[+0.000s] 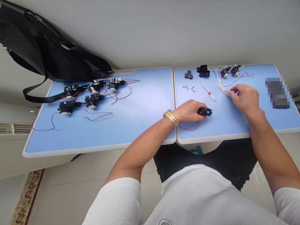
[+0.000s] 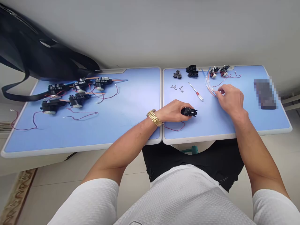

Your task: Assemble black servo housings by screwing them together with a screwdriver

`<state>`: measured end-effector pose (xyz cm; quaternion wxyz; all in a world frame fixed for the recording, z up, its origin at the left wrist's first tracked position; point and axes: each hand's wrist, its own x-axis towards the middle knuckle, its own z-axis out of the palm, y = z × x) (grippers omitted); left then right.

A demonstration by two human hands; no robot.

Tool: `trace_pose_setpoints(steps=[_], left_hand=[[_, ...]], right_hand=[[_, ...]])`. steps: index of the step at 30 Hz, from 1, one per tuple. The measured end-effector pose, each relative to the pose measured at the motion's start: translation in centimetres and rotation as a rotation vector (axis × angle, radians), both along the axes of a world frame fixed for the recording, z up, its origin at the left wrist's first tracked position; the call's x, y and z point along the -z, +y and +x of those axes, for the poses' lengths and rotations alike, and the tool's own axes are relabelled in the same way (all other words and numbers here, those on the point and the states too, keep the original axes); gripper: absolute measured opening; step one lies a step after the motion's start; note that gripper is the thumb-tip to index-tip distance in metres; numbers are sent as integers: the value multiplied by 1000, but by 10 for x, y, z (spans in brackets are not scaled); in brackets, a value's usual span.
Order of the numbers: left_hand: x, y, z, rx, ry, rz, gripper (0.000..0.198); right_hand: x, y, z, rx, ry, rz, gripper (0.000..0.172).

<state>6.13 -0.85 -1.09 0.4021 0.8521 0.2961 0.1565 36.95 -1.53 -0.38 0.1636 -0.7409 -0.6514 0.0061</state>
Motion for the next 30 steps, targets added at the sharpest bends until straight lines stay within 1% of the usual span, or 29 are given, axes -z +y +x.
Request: trace_pose_setpoints(steps=[2, 6, 9, 12, 14, 17, 20, 24, 30], left_hand=[[-1, 0, 1, -1, 16, 7, 26], [-5, -1, 2, -3, 22, 6, 26], [-5, 0, 2, -9, -16, -9, 24], [-5, 1, 1, -19, -49, -27, 22], [-6, 1, 1, -23, -42, -41, 22], [-8, 1, 1, -27, -17, -61, 23], [-10, 0, 1, -27, -8, -74, 23], [-12, 0, 1, -29, -16, -88, 21], [-11, 1, 1, -27, -10, -84, 21]], right_hand=[[1, -7, 5, -17, -1, -21, 25], [2, -13, 1, -31, 2, -65, 23], [2, -13, -3, -33, -26, -68, 24], [1, -12, -7, -38, -70, -83, 21], [0, -12, -9, -28, -107, -106, 20], [-4, -10, -11, 8, -153, -151, 22], [-8, -7, -11, 26, -169, -190, 26], [-11, -4, -11, 41, -180, -231, 25], [-15, -4, -16, 45, -206, -232, 21]])
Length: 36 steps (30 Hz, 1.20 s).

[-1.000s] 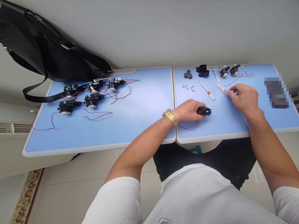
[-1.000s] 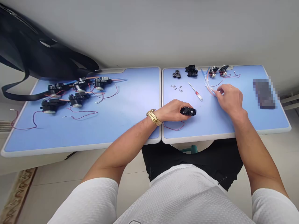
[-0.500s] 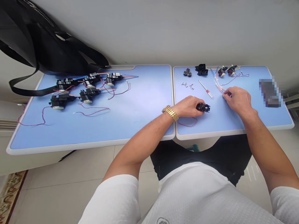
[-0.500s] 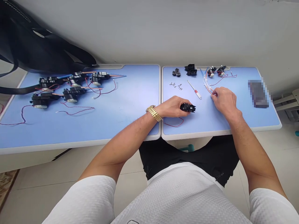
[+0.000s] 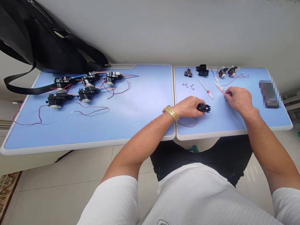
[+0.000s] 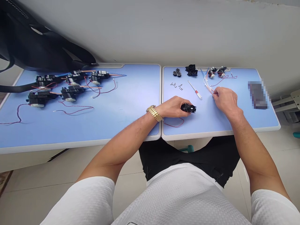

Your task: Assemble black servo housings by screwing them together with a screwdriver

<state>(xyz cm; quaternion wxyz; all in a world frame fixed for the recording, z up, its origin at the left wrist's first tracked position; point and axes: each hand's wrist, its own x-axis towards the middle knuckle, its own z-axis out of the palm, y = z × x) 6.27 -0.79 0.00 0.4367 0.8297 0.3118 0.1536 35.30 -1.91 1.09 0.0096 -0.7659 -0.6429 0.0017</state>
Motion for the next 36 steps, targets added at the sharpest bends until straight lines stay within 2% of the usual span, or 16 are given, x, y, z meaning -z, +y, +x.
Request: trace_pose_setpoints(steps=[6, 14, 27, 29, 34, 36], left_hand=[[1, 0, 0, 4, 16, 18, 25], [1, 0, -1, 7, 24, 3, 25], [-2, -1, -1, 15, 81, 14, 28], [-3, -1, -1, 17, 91, 19, 28], [-1, -1, -1, 21, 95, 35, 29], [0, -1, -1, 24, 88, 39, 29]], right_hand=[[-5, 10, 3, -28, 30, 45, 28], [3, 26, 5, -15, -33, 0, 26], [-11, 22, 10, 12, -22, -25, 30], [-11, 21, 10, 9, -14, -31, 28], [-7, 15, 7, -99, 41, 45, 28], [-4, 15, 6, -78, 18, 36, 29]])
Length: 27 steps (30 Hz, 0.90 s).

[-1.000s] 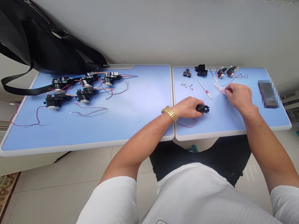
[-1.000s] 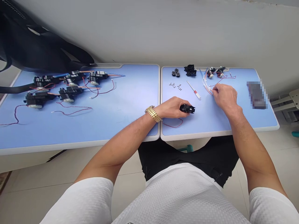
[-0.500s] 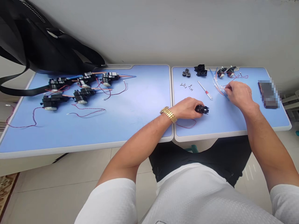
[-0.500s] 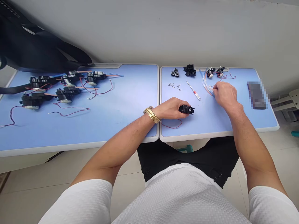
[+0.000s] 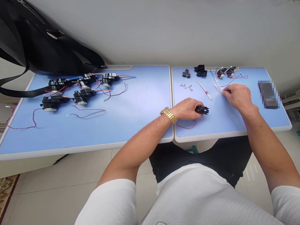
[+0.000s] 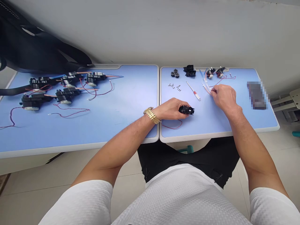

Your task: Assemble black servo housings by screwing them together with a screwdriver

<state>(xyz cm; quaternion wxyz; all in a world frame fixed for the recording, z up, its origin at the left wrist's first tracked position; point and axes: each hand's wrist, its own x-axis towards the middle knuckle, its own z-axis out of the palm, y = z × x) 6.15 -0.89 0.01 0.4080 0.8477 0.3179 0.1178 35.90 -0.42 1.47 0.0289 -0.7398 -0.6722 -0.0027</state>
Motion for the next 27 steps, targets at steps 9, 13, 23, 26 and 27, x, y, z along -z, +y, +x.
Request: trace_pose_setpoints(steps=[9, 13, 23, 26, 27], left_hand=[[-1, 0, -1, -9, -26, -24, 27], [-3, 0, -1, -18, -34, -42, 27], [-1, 3, -5, -25, -17, -39, 29], [-4, 5, -9, -49, -28, -55, 29], [-5, 5, -11, -60, -39, -60, 29]], right_hand=[[5, 6, -2, 102, -26, -40, 20], [-8, 2, -8, 130, 27, -32, 20], [-55, -17, -4, 154, 180, 233, 18], [-62, -40, -8, 54, 195, 321, 15], [-63, -50, -11, 22, 198, 344, 16]])
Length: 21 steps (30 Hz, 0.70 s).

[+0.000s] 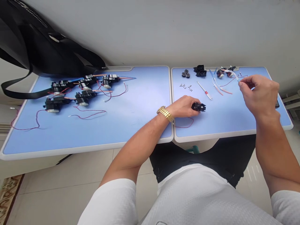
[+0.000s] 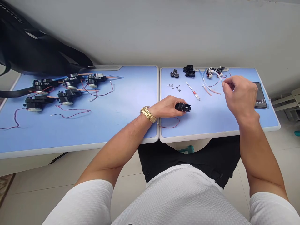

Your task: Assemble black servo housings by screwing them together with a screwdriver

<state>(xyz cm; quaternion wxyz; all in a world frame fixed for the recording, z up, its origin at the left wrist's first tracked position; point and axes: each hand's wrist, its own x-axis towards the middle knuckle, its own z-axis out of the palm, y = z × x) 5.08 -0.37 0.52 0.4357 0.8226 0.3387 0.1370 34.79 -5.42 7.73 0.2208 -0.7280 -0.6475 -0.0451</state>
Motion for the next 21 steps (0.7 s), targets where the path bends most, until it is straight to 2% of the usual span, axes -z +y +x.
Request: trace_pose_setpoints(steps=[2, 4, 6, 9, 14, 21], left_hand=[[-3, 1, -4, -32, -29, -14, 29], [-7, 2, -7, -68, -48, -23, 28], [-10, 3, -10, -97, -68, -41, 28], [-14, 4, -12, -85, -132, -119, 24], [-17, 0, -9, -44, -240, -300, 25], [-13, 0, -11, 26, -186, -373, 34]], right_hand=[[1, -20, -7, -42, 14, 80, 13], [3, -40, -17, -116, 34, 88, 16], [8, -57, -25, -125, 60, 134, 19], [18, -76, -36, -151, 75, 43, 26], [38, -94, -42, -228, 92, 41, 27], [60, -104, -43, -287, 43, 43, 27]])
